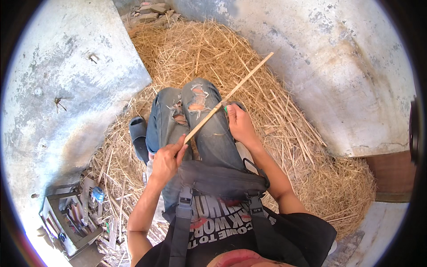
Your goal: The person uses a small green folding knife to shave thin strips from a wooden stick while sitting on a floor covered in straw.
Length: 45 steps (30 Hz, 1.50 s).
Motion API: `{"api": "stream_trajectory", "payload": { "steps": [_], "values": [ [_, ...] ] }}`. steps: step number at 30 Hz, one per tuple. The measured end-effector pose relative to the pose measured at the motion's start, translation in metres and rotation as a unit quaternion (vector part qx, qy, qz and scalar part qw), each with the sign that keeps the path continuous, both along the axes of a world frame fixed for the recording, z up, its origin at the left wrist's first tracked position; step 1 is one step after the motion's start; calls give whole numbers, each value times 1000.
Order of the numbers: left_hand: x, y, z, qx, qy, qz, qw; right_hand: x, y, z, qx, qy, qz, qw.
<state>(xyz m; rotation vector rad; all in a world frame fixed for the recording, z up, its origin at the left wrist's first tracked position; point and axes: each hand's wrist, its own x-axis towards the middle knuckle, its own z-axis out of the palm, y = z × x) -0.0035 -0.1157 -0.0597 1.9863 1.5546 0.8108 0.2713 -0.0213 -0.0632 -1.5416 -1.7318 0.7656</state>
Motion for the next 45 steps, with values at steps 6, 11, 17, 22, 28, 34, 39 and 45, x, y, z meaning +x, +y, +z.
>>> {"api": "stream_trajectory", "payload": {
  "steps": [6, 11, 17, 22, 28, 34, 39, 45],
  "values": [
    [5, 0, -1, -18, -37, 5, 999, -14, 1, -9, 24, -15, 6, 1000],
    [11, 11, 2, -59, -51, -1, 997, -15, -4, -2, -3, -57, 101, 993],
    [12, 14, -4, -33, -88, 5, 996, -5, -3, -3, 35, 11, -21, 999],
    [13, 10, -10, -10, -65, 4, 998, -10, 10, -15, 81, -31, -49, 995],
    [20, 19, -14, -33, -57, 20, 998, -17, 6, -13, 35, -5, 73, 997],
    [22, 28, -25, 36, -94, 13, 995, -5, 11, -20, 107, 19, -33, 994],
    [20, 24, -24, 16, -63, 19, 998, -11, 22, -16, 76, -30, -42, 996],
    [28, 32, -25, -11, -64, 32, 997, -18, 15, -24, 85, -12, 88, 992]
  ]
}}
